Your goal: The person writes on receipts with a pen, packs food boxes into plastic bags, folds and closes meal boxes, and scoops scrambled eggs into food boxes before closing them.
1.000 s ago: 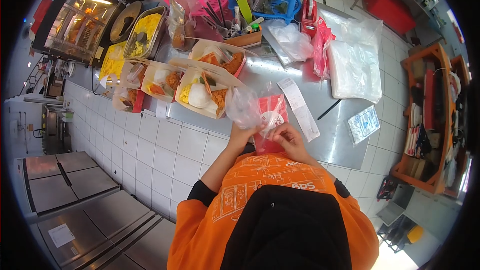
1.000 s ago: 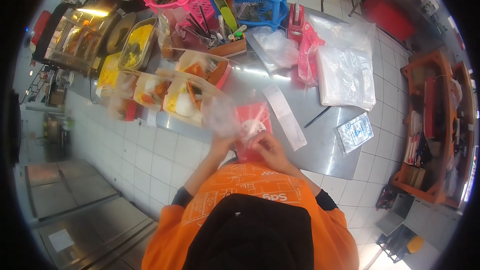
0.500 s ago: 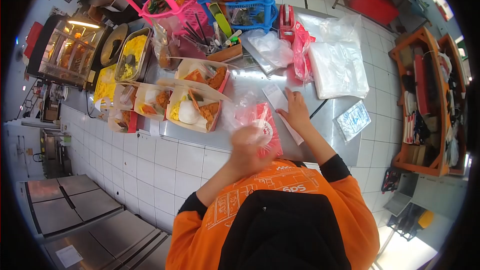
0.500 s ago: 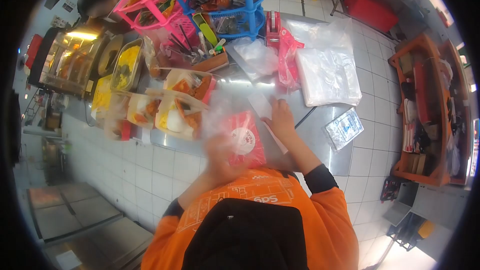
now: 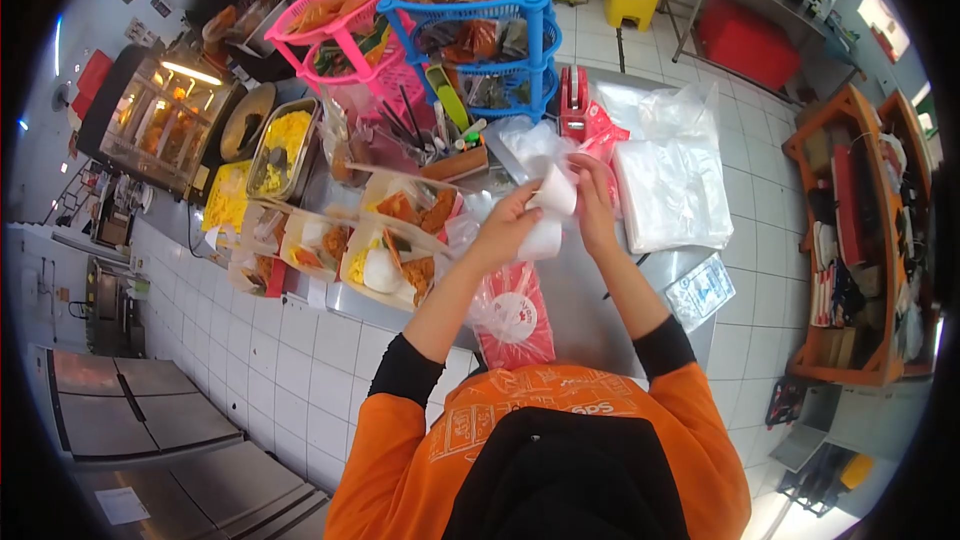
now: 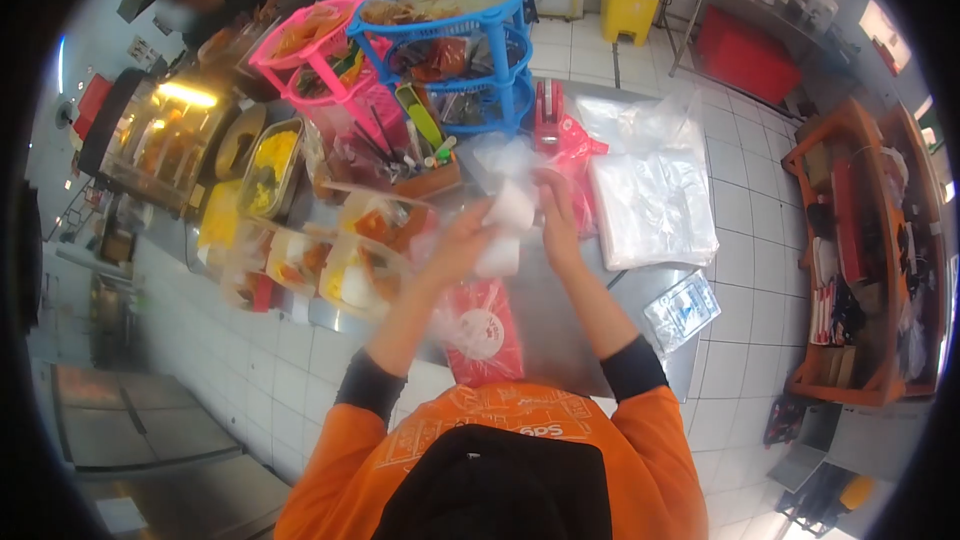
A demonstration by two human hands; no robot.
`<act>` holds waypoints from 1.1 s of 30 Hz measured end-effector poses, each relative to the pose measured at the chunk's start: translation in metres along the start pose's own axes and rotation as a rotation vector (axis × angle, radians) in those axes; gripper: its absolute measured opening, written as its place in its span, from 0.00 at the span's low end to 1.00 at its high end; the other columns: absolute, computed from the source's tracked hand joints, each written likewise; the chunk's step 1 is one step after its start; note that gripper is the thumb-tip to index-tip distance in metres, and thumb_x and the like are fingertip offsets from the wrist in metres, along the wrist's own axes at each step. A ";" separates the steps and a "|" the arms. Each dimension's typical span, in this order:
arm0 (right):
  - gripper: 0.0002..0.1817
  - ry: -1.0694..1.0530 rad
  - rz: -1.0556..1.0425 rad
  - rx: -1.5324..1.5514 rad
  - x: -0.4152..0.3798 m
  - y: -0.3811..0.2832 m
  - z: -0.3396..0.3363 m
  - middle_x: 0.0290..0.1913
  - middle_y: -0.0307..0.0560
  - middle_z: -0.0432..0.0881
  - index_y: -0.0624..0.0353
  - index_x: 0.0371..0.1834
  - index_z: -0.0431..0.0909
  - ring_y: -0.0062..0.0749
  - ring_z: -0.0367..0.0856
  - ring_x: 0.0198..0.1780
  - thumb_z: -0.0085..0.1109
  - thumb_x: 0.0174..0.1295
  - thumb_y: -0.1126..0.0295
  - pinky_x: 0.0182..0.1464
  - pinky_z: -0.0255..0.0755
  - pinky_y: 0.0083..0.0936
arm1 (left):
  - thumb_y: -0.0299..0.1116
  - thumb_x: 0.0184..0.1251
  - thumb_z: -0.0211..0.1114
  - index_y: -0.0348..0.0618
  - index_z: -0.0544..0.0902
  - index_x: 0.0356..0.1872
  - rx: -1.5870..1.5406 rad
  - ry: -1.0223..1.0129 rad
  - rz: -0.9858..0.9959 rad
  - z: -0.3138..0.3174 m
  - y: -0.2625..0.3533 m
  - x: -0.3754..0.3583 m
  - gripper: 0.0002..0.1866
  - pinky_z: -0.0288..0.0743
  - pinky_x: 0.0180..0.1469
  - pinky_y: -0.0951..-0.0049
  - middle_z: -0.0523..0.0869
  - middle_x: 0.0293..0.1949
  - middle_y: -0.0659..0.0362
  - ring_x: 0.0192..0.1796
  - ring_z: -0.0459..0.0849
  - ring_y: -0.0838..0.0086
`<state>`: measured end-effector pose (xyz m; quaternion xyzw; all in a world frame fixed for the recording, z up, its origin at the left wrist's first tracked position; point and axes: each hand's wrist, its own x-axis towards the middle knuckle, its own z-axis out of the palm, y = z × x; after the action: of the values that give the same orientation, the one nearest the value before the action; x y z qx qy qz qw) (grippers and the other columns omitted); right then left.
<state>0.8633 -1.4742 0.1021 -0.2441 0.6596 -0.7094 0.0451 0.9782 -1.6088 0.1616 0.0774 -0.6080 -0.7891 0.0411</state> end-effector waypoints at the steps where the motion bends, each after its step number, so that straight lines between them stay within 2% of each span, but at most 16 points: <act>1: 0.18 -0.104 -0.045 -0.074 0.024 0.025 -0.006 0.63 0.50 0.70 0.59 0.60 0.71 0.41 0.63 0.70 0.51 0.69 0.67 0.70 0.54 0.36 | 0.21 0.67 0.56 0.42 0.73 0.62 0.090 -0.098 -0.027 -0.010 0.011 0.012 0.22 0.74 0.49 0.79 0.84 0.45 0.60 0.45 0.81 0.81; 2: 0.18 -0.207 -0.090 -0.149 0.043 0.044 -0.010 0.64 0.51 0.69 0.58 0.60 0.71 0.42 0.62 0.70 0.49 0.70 0.66 0.71 0.53 0.36 | 0.21 0.65 0.57 0.42 0.74 0.61 0.181 -0.194 -0.054 -0.020 0.021 0.025 0.22 0.74 0.48 0.79 0.85 0.43 0.61 0.44 0.81 0.80; 3: 0.20 -0.013 -0.112 -0.325 0.058 0.050 -0.009 0.67 0.57 0.66 0.56 0.61 0.73 0.51 0.60 0.71 0.53 0.68 0.61 0.72 0.51 0.42 | 0.21 0.64 0.57 0.42 0.75 0.61 0.276 -0.288 -0.079 -0.026 0.029 0.036 0.22 0.74 0.47 0.79 0.85 0.41 0.62 0.43 0.82 0.80; 6: 0.24 0.586 0.004 -0.813 0.105 0.109 -0.022 0.64 0.60 0.66 0.55 0.61 0.74 0.51 0.64 0.68 0.59 0.63 0.57 0.69 0.56 0.45 | 0.26 0.62 0.62 0.42 0.78 0.57 0.635 -0.363 -0.211 -0.038 0.017 0.060 0.20 0.74 0.44 0.79 0.85 0.39 0.62 0.42 0.82 0.80; 7: 0.25 0.560 -0.081 -0.933 0.109 0.107 -0.021 0.65 0.69 0.63 0.53 0.59 0.77 0.59 0.64 0.66 0.62 0.60 0.55 0.64 0.59 0.53 | 0.29 0.61 0.63 0.41 0.79 0.55 0.784 -0.317 -0.200 -0.041 0.007 0.066 0.19 0.74 0.44 0.77 0.86 0.39 0.62 0.42 0.82 0.79; 10: 0.24 0.105 0.295 -0.815 0.111 0.036 -0.019 0.67 0.69 0.61 0.55 0.58 0.78 0.57 0.64 0.65 0.62 0.60 0.55 0.61 0.63 0.48 | 0.37 0.60 0.67 0.39 0.83 0.48 1.114 -0.189 -0.089 -0.055 -0.027 0.085 0.18 0.75 0.43 0.73 0.87 0.38 0.59 0.40 0.83 0.75; 11: 0.20 0.238 0.092 -0.799 0.121 0.081 -0.019 0.57 0.63 0.76 0.57 0.50 0.82 0.51 0.75 0.55 0.60 0.62 0.55 0.51 0.70 0.40 | 0.39 0.59 0.67 0.39 0.85 0.46 1.146 -0.161 0.000 -0.061 -0.038 0.091 0.18 0.76 0.42 0.71 0.88 0.37 0.57 0.39 0.84 0.74; 12: 0.18 0.193 0.159 -0.604 0.131 0.098 -0.020 0.49 0.59 0.79 0.58 0.46 0.83 0.46 0.77 0.48 0.60 0.62 0.56 0.48 0.71 0.37 | 0.41 0.59 0.68 0.38 0.86 0.43 1.173 -0.134 0.087 -0.064 -0.043 0.096 0.18 0.76 0.41 0.69 0.88 0.36 0.55 0.37 0.84 0.72; 15: 0.16 0.096 0.306 -0.192 0.143 0.111 -0.022 0.32 0.49 0.83 0.62 0.39 0.84 0.33 0.80 0.35 0.61 0.63 0.58 0.38 0.73 0.28 | 0.43 0.58 0.69 0.38 0.87 0.41 0.820 -0.477 -0.275 -0.044 -0.005 0.129 0.18 0.76 0.42 0.67 0.88 0.33 0.52 0.36 0.85 0.68; 19: 0.13 0.157 0.250 -0.103 0.094 0.005 -0.036 0.30 0.45 0.81 0.64 0.32 0.84 0.27 0.79 0.36 0.60 0.64 0.63 0.37 0.73 0.25 | 0.38 0.60 0.69 0.40 0.87 0.47 1.195 -0.705 -0.313 -0.045 -0.018 0.184 0.17 0.76 0.40 0.72 0.89 0.33 0.59 0.34 0.84 0.75; 21: 0.11 0.073 0.206 -0.324 0.041 0.010 -0.047 0.30 0.46 0.80 0.61 0.31 0.85 0.30 0.78 0.36 0.60 0.64 0.65 0.39 0.71 0.27 | 0.38 0.59 0.69 0.41 0.87 0.47 0.893 -0.706 -0.417 -0.042 -0.024 0.196 0.16 0.76 0.40 0.72 0.89 0.34 0.61 0.34 0.84 0.76; 23: 0.08 0.126 0.116 -0.253 -0.012 0.007 -0.044 0.24 0.39 0.75 0.61 0.28 0.85 0.21 0.71 0.27 0.62 0.61 0.69 0.31 0.63 0.24 | 0.36 0.59 0.70 0.40 0.86 0.49 0.710 -0.723 -0.438 -0.040 -0.036 0.208 0.18 0.78 0.41 0.73 0.89 0.36 0.61 0.34 0.85 0.76; 27: 0.08 0.123 0.322 -0.259 -0.062 0.005 -0.034 0.28 0.40 0.76 0.59 0.32 0.86 0.22 0.69 0.29 0.63 0.62 0.67 0.33 0.63 0.24 | 0.36 0.60 0.68 0.38 0.82 0.55 0.474 -0.819 -0.628 -0.032 -0.027 0.199 0.22 0.78 0.43 0.74 0.87 0.44 0.58 0.41 0.85 0.75; 30: 0.10 0.140 0.401 -0.210 -0.073 0.013 -0.024 0.30 0.45 0.78 0.60 0.32 0.85 0.28 0.72 0.31 0.64 0.62 0.64 0.36 0.66 0.25 | 0.38 0.59 0.68 0.38 0.81 0.55 0.351 -0.732 -0.697 -0.039 -0.038 0.190 0.24 0.80 0.44 0.74 0.87 0.44 0.58 0.42 0.86 0.75; 31: 0.10 0.149 0.399 -0.193 -0.075 0.010 -0.019 0.30 0.45 0.78 0.60 0.32 0.86 0.28 0.72 0.31 0.64 0.62 0.64 0.36 0.65 0.25 | 0.43 0.60 0.67 0.40 0.81 0.55 0.459 -0.537 -0.724 -0.034 -0.029 0.180 0.24 0.80 0.45 0.74 0.87 0.45 0.57 0.41 0.86 0.74; 33: 0.10 0.154 0.400 -0.192 -0.079 0.004 -0.015 0.30 0.45 0.78 0.60 0.33 0.86 0.27 0.72 0.30 0.64 0.62 0.63 0.35 0.65 0.25 | 0.42 0.64 0.64 0.38 0.77 0.61 0.205 -0.522 -0.829 -0.042 -0.050 0.183 0.27 0.76 0.53 0.72 0.84 0.51 0.56 0.50 0.83 0.72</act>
<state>0.9256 -1.4302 0.0750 -0.0570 0.7609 -0.6367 0.1110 0.8064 -1.6655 0.0900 0.1161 -0.5906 -0.6681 -0.4373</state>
